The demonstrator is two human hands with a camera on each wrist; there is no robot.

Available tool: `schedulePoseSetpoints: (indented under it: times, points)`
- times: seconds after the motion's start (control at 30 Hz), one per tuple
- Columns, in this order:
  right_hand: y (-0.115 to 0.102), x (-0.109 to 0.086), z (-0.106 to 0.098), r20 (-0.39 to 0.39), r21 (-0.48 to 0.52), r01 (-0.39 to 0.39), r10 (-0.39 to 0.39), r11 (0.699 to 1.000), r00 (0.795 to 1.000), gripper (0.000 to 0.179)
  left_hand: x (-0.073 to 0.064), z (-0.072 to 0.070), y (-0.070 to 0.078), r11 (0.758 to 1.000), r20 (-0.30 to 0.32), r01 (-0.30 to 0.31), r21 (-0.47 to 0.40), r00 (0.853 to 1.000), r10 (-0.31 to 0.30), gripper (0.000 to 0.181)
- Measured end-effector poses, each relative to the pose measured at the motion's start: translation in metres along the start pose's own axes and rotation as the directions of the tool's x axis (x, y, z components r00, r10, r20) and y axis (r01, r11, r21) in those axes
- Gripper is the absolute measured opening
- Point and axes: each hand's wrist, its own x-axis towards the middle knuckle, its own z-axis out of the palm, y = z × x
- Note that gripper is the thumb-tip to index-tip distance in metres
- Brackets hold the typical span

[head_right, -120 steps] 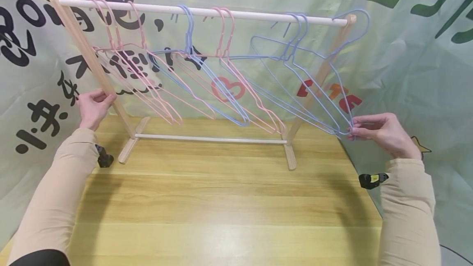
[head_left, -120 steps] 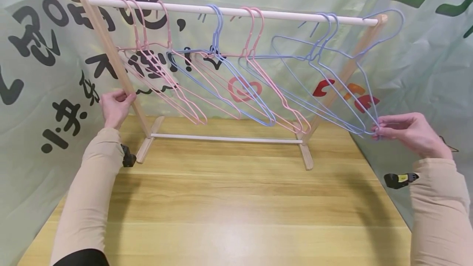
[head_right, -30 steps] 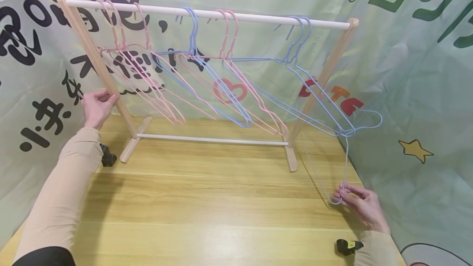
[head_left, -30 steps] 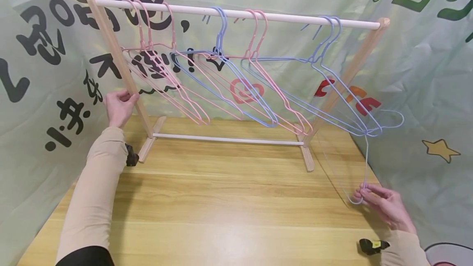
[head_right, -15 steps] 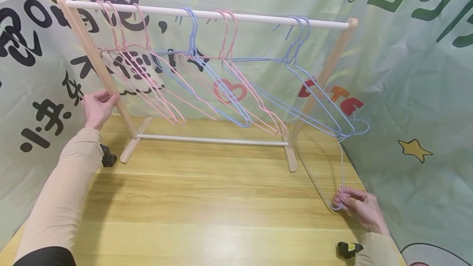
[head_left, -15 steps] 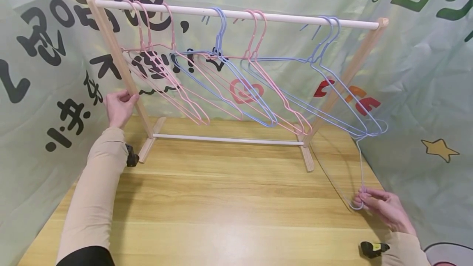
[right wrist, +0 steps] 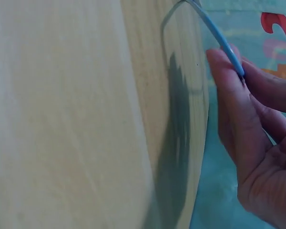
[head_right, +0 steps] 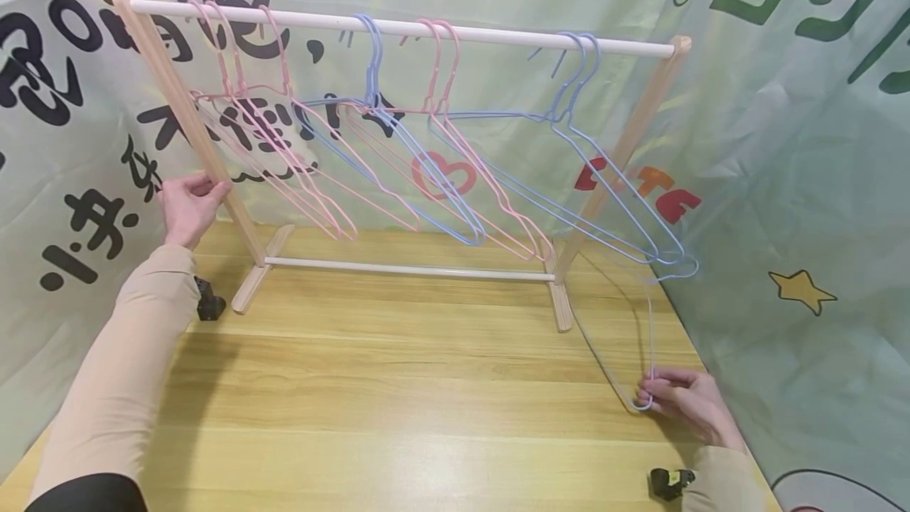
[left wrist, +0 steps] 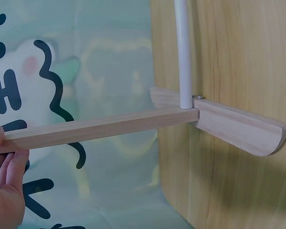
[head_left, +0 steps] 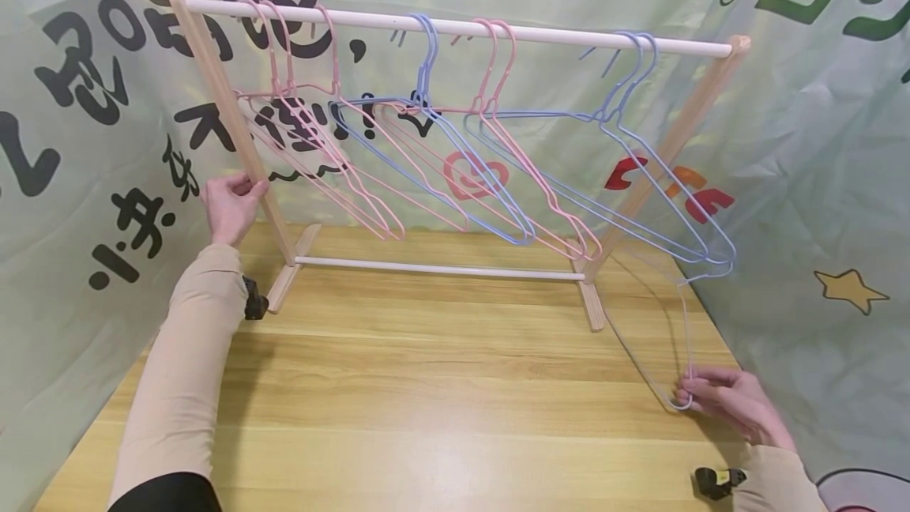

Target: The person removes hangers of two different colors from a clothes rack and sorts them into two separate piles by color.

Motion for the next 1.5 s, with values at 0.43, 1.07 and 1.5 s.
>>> schedulePoseSetpoints:
  times: [0.43, 1.07, 1.5]
  points:
    - [-0.014, 0.010, 0.016, -0.182, -0.563, -0.148, 0.052, 0.813, 0.982, 0.045, 0.000, 0.000, 0.000, 1.000, 0.002, -0.012, -0.027, 1.000, 0.012, 0.040]
    - [-0.127, 0.024, 0.036, -0.096, 0.193, 0.693, -0.690, 0.694, 0.718, 0.031, -0.002, -0.001, 0.000, 1.000, -0.002, -0.021, -0.015, 1.000, 0.021, 0.040]
    - [-0.181, 0.035, 0.046, 0.222, 0.203, 0.711, -0.739, 0.673, 0.636, 0.037, -0.002, 0.000, -0.001, 1.000, -0.005, -0.026, 0.006, 1.000, 0.026, 0.040]
